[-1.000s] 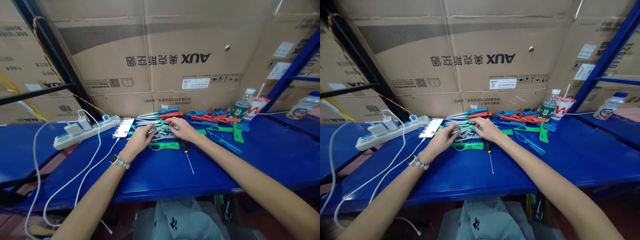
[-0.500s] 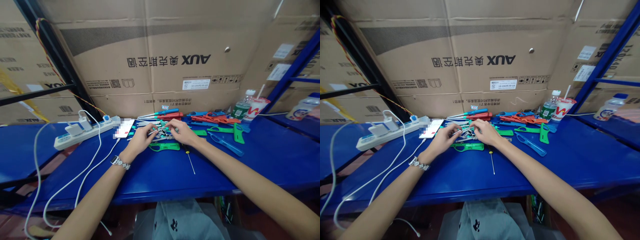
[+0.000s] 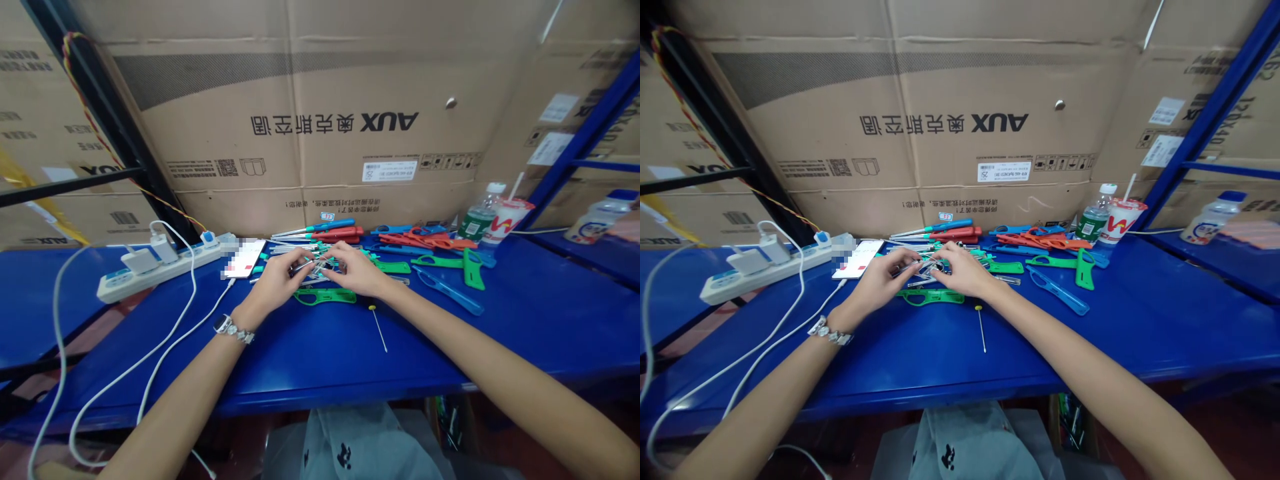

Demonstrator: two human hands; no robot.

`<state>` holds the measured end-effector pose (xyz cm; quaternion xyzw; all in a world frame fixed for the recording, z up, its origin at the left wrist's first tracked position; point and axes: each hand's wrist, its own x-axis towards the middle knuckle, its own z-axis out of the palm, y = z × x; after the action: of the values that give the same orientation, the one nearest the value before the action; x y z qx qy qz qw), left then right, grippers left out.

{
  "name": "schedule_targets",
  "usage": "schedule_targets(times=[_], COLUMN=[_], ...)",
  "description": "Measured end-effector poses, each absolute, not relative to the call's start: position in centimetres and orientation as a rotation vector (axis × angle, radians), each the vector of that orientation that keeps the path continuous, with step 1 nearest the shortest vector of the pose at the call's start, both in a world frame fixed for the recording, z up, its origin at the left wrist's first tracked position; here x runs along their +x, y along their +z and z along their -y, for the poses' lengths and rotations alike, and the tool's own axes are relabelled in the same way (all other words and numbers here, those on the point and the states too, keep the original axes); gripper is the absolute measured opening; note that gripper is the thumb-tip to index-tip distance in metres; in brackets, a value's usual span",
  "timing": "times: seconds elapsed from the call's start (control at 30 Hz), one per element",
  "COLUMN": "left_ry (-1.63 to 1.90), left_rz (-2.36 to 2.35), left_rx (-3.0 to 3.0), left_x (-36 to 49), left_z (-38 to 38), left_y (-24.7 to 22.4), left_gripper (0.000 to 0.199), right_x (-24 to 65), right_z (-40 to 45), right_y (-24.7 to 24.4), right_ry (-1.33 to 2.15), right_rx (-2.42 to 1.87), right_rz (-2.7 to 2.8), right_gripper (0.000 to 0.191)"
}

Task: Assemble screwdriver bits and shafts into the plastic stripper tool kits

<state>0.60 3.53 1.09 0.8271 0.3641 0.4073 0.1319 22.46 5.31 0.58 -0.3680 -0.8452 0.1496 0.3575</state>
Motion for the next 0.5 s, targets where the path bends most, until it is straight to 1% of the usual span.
schedule_targets(times=[0.03, 0.13, 0.23, 0.33, 0.5], left_ry=[1.194, 1.205, 1.163, 1.091, 0.899], left_rz=[-1.056, -1.061, -1.033, -1.016, -0.997], left_rx=[2.4, 2.411, 2.443, 2.457, 2.413], left_x=[0.5, 0.2, -0.1, -0.1, 0.0], left_z=[-3.5, -3.4, -3.3, -3.2, -2.9], left_y=[1.2, 1.4, 1.7, 2.0, 2.2], left_gripper=[0.017, 0.018, 0.018, 0.018, 0.02], right_x=[22.4, 22.7, 23.2, 23.8, 24.4], right_z=[-5.4, -5.4, -5.1, -4.7, -4.5], right_y=[0.7, 1.5, 2.4, 3.2, 3.9], right_ry=[0.427, 0.641, 0.836, 0.883, 0.88], right_rx=[-0.939, -0.928, -0.915, -0.929, -0.903], right_rz=[2.191, 2.176, 2.185, 2.256, 2.481], right_gripper=[0.013, 0.023, 0.022, 0.022, 0.028])
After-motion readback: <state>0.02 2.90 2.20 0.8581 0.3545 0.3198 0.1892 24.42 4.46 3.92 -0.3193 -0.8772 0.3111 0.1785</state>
